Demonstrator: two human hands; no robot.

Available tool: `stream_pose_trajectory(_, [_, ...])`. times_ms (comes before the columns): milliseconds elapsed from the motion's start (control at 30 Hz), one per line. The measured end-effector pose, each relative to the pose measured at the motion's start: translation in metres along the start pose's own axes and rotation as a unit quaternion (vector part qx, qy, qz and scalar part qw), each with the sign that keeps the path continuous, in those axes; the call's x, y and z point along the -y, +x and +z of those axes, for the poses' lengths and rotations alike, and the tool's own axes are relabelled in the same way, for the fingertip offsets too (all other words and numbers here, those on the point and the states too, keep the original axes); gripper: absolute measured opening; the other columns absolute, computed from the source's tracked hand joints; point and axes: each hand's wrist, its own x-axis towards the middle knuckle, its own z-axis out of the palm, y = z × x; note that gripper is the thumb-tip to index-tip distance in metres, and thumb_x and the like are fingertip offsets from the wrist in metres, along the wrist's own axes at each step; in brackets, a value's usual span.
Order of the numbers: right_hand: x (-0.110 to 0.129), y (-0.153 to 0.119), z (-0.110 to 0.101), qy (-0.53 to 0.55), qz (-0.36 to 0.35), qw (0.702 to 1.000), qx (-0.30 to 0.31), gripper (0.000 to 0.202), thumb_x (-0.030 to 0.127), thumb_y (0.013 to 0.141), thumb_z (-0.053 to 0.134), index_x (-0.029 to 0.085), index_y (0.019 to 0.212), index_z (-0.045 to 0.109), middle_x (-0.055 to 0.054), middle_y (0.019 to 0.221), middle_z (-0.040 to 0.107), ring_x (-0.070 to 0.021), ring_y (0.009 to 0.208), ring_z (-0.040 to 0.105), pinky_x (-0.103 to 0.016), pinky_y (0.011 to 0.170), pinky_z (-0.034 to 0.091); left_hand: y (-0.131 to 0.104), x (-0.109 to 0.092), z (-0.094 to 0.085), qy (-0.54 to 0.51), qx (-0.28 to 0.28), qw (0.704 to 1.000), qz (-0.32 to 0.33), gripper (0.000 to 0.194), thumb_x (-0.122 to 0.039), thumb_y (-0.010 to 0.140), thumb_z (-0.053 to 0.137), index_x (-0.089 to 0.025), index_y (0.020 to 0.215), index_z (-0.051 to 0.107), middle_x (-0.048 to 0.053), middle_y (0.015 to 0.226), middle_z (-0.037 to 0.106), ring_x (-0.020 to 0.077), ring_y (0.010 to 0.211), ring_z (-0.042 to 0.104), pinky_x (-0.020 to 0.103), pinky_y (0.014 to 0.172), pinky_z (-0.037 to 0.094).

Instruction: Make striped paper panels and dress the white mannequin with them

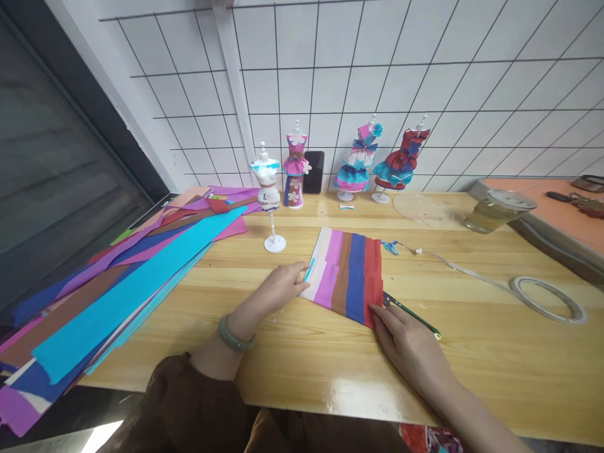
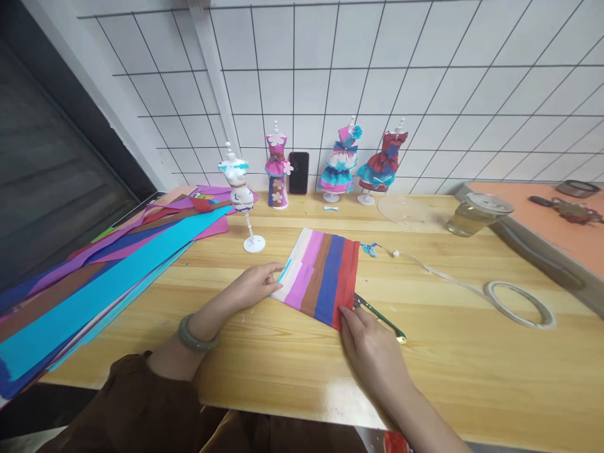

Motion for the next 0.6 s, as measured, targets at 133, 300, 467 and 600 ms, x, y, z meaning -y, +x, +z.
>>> stream_pose_trajectory(133, [-0.0004, -0.0003, 0.0014, -0.006, -0.004, 1.000, -0.007, 0.031, 0.026, 0.089, 0.035, 0.014, 0.102, 0.060, -0.010, 0.084, 0.063, -0.0202, 0.074, 0.061, -0.031, 0.063, 0.047, 0.0003, 0.0008, -0.0001, 0.004, 0.001, 1.000, 0.000, 0.045, -0.027, 0.076, 0.050, -0.020, 0.121, 0.049, -0.001, 0.069, 0.058, 0.0155, 0.064, 0.052, 0.023, 0.055, 0.033])
stream_pose_trajectory(300, [-0.0030, -0.0011, 0.0047, -0.013, -0.016, 1.000, -0.016, 0.031, 0.025, 0.087, 0.036, 0.014, 0.103, 0.060, -0.010, 0.081, 0.064, -0.0204, 0.073, 0.061, -0.031, 0.062, 0.047, 0.0010, 0.0029, 0.0008, -0.005, 0.005, 1.000, -0.003, 0.047, -0.026, 0.075, 0.051, -0.020, 0.122, 0.048, -0.001, 0.067, 0.057, 0.0147, 0.061, 0.051, 0.023, 0.054, 0.032])
stream_pose_trajectory(467, [-0.0008, -0.0011, 0.0034, -0.002, -0.015, 1.000, -0.025, 0.031, 0.025, 0.088, 0.036, 0.014, 0.103, 0.060, -0.010, 0.080, 0.063, -0.0198, 0.073, 0.061, -0.030, 0.064, 0.047, 0.0010, 0.0021, 0.0005, -0.017, 0.002, 1.000, -0.008, 0.047, -0.026, 0.074, 0.052, -0.021, 0.120, 0.050, -0.002, 0.066, 0.056, 0.0140, 0.060, 0.051, 0.022, 0.054, 0.032])
stream_pose_trajectory(600, [0.0013, -0.0012, 0.0024, 0.003, -0.011, 1.000, -0.028, 0.031, 0.024, 0.088, 0.036, 0.014, 0.102, 0.061, -0.009, 0.077, 0.062, -0.0195, 0.072, 0.061, -0.030, 0.065, 0.047, 0.0010, 0.0014, -0.0003, -0.020, 0.002, 1.000, -0.013, 0.049, -0.025, 0.072, 0.053, -0.020, 0.120, 0.050, -0.002, 0.065, 0.056, 0.0138, 0.060, 0.051, 0.022, 0.053, 0.033])
